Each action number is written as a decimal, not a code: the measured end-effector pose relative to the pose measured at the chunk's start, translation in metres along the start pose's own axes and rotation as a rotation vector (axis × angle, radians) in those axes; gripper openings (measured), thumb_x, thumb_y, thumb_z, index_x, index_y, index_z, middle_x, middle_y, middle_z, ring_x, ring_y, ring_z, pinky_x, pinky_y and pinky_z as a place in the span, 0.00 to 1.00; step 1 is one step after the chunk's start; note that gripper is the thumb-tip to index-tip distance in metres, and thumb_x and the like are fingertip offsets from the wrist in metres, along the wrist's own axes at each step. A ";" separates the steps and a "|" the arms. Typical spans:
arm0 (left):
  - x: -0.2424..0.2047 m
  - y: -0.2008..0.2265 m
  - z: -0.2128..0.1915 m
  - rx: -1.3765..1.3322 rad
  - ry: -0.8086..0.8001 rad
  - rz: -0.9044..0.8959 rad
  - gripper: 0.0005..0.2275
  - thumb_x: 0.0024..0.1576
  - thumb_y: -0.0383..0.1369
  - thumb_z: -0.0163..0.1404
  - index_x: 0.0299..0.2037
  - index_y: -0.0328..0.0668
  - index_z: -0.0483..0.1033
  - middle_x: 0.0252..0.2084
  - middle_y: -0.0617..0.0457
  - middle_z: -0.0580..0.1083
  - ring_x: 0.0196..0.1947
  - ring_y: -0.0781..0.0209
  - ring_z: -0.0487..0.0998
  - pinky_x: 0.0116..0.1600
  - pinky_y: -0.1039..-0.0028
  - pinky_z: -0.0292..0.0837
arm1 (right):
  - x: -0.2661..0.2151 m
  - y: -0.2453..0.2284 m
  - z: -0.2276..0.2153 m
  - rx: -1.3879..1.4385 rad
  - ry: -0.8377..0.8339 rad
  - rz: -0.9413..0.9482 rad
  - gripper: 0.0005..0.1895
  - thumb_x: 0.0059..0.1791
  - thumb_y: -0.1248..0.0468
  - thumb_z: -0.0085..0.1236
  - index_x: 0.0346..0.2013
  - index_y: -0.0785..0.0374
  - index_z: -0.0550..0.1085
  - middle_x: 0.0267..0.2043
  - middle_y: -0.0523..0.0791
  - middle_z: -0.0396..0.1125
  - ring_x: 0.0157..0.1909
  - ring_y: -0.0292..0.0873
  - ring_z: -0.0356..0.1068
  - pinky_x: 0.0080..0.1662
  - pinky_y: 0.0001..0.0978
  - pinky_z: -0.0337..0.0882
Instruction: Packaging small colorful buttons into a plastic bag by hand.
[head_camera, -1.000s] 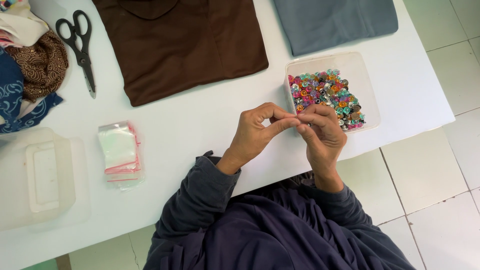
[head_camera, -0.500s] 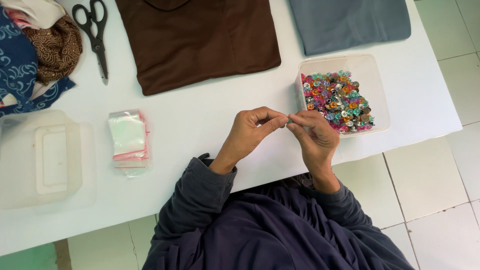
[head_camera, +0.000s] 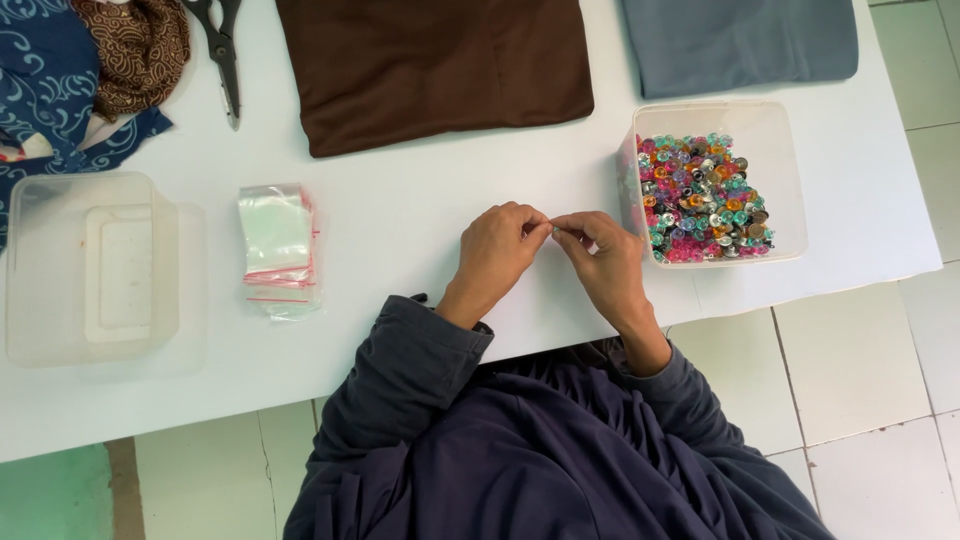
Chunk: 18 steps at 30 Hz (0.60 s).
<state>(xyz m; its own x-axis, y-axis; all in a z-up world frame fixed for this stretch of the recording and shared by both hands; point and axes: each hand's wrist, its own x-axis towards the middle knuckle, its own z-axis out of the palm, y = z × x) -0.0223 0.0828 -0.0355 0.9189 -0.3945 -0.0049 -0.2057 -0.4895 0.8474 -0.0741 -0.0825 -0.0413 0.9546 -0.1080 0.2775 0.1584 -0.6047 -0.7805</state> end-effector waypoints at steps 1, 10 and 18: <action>0.000 -0.003 0.004 -0.001 0.002 -0.003 0.06 0.61 0.33 0.55 0.38 0.40 0.82 0.27 0.52 0.77 0.30 0.64 0.79 0.33 0.77 0.76 | -0.001 0.006 0.002 0.001 -0.003 0.000 0.07 0.48 0.75 0.67 0.39 0.64 0.82 0.32 0.47 0.75 0.32 0.39 0.72 0.39 0.28 0.71; 0.007 -0.016 0.017 0.185 0.000 -0.005 0.05 0.59 0.31 0.56 0.39 0.39 0.82 0.27 0.52 0.77 0.31 0.62 0.78 0.40 0.72 0.76 | 0.002 0.019 0.013 -0.101 -0.044 -0.002 0.09 0.49 0.78 0.63 0.41 0.68 0.83 0.35 0.52 0.74 0.36 0.45 0.75 0.38 0.31 0.74; 0.007 -0.016 0.016 0.134 0.048 -0.002 0.06 0.57 0.33 0.59 0.39 0.40 0.82 0.25 0.54 0.76 0.30 0.62 0.77 0.38 0.72 0.76 | 0.000 0.027 0.016 -0.097 -0.016 -0.038 0.10 0.50 0.77 0.62 0.45 0.67 0.82 0.38 0.51 0.74 0.40 0.48 0.78 0.39 0.29 0.78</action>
<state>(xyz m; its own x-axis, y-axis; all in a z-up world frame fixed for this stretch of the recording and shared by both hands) -0.0180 0.0752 -0.0579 0.9336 -0.3576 0.0216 -0.2440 -0.5907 0.7691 -0.0657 -0.0861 -0.0716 0.9526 -0.0712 0.2958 0.1701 -0.6816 -0.7117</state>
